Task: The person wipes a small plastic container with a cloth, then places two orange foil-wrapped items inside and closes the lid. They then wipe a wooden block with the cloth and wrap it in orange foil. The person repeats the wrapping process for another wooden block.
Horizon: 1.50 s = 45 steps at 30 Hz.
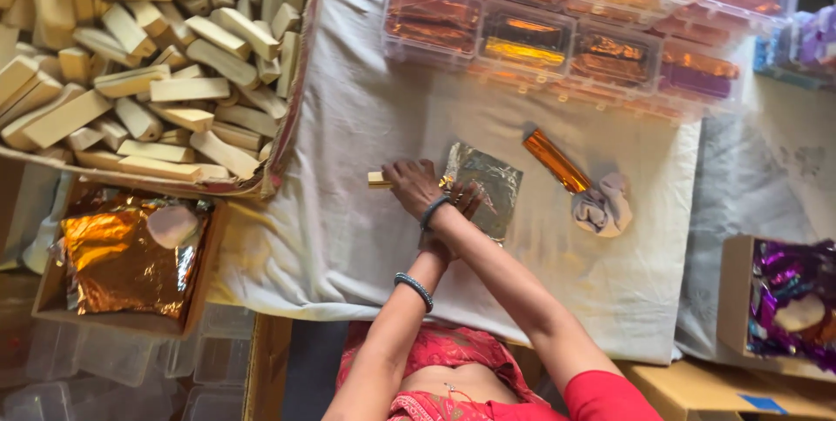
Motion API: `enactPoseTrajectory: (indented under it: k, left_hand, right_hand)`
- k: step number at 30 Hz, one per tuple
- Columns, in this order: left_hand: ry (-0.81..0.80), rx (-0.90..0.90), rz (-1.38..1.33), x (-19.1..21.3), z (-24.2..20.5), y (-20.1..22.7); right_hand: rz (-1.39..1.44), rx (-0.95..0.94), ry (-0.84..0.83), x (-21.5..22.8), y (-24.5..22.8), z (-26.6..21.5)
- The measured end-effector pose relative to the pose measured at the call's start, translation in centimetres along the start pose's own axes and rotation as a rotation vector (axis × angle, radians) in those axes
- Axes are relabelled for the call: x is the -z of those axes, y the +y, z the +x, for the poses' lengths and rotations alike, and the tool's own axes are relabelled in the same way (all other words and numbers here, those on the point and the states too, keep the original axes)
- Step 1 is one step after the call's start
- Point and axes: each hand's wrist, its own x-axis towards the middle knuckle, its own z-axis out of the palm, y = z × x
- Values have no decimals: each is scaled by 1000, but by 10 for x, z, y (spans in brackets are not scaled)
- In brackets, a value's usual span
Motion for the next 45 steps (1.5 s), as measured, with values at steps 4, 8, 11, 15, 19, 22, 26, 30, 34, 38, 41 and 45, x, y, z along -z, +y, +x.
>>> enactPoseTrajectory:
  k: [4, 8, 11, 15, 19, 22, 26, 30, 34, 38, 41, 45]
  left_hand:
    - [-406, 95, 71, 39, 24, 10]
    - [-554, 152, 162, 33, 15, 9]
    - [-438, 142, 124, 40, 19, 11]
    - [-441, 146, 115, 32, 16, 10]
    - [-411, 147, 124, 28, 15, 9]
    - [-433, 149, 138, 34, 16, 11]
    - [-487, 155, 151, 36, 19, 10]
    - [-499, 159, 149, 39, 21, 13]
    - [-519, 170, 129, 45, 23, 14]
    - [-466, 151, 142, 30, 15, 9]
    - [-444, 147, 116, 27, 15, 9]
    - [-486, 184, 68, 40, 19, 12]
  right_hand:
    - [384, -175, 244, 32, 52, -49]
    - [386, -392, 259, 23, 116, -97]
    - [375, -377, 304, 10, 139, -108]
    - [367, -276, 300, 10, 138, -118]
    - [358, -262, 260, 18, 131, -123]
    - [392, -269, 304, -4, 144, -126]
    - [617, -232, 291, -28, 167, -119]
    - [561, -297, 147, 6, 148, -112]
    - [342, -369, 90, 15, 139, -110]
    - [312, -266, 166, 4, 152, -116]
    - [313, -262, 143, -1, 161, -120]
    - [316, -224, 160, -1, 155, -122]
